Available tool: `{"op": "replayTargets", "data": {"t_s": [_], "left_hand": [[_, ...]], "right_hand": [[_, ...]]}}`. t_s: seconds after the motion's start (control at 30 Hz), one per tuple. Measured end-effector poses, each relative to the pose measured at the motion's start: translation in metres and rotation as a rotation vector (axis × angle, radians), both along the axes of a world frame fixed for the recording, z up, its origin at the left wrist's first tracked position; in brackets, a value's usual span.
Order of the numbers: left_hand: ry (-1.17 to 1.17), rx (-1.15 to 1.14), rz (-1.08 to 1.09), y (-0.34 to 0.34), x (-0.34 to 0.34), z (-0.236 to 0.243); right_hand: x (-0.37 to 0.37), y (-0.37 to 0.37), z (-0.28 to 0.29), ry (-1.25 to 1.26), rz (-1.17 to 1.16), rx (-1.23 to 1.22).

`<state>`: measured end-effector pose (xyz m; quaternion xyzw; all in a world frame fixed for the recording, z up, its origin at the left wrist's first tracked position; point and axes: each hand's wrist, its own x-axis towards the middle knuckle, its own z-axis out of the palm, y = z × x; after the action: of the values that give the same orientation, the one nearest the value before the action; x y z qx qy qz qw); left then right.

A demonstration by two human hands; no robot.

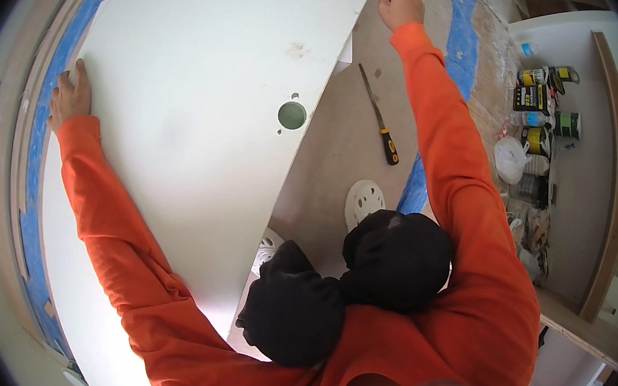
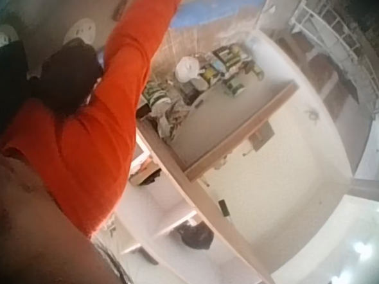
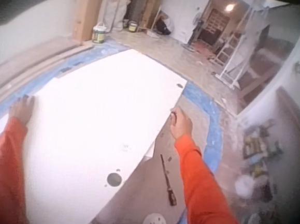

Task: The person uses a utility knife and a metal file to trim and smooth the edge of a white cabinet door. They repeatedly cut along the edge and file the surface to remove excess material.

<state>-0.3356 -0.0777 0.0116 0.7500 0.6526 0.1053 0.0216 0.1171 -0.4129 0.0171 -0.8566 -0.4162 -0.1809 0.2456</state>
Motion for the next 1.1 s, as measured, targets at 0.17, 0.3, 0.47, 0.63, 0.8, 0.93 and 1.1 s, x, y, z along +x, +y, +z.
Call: {"op": "replayTargets", "data": {"t_s": [0.17,0.3,0.47,0.63,0.8,0.93,1.1], "left_hand": [[-0.002,-0.022,0.007,-0.002,0.001,0.002],[0.014,0.013,-0.002,0.002,-0.001,-0.004],[0.032,0.005,-0.003,0.002,0.001,-0.004],[0.01,0.019,-0.007,0.006,-0.002,-0.007],[0.018,0.025,-0.005,0.003,0.002,-0.006],[0.025,0.015,-0.002,0.004,0.002,-0.005],[0.036,0.019,-0.032,0.012,-0.006,-0.01]], "right_hand": [[-0.009,-0.003,0.001,0.002,0.033,-0.013],[-0.026,-0.007,0.004,-0.016,0.054,-0.045],[-0.053,-0.017,0.003,-0.011,0.112,0.003],[-0.088,-0.025,0.004,-0.044,0.175,0.071],[-0.113,-0.033,0.006,-0.042,0.195,0.072],[-0.136,-0.041,0.009,-0.026,0.219,0.028],[-0.127,-0.048,0.005,0.077,0.284,0.114]]}}
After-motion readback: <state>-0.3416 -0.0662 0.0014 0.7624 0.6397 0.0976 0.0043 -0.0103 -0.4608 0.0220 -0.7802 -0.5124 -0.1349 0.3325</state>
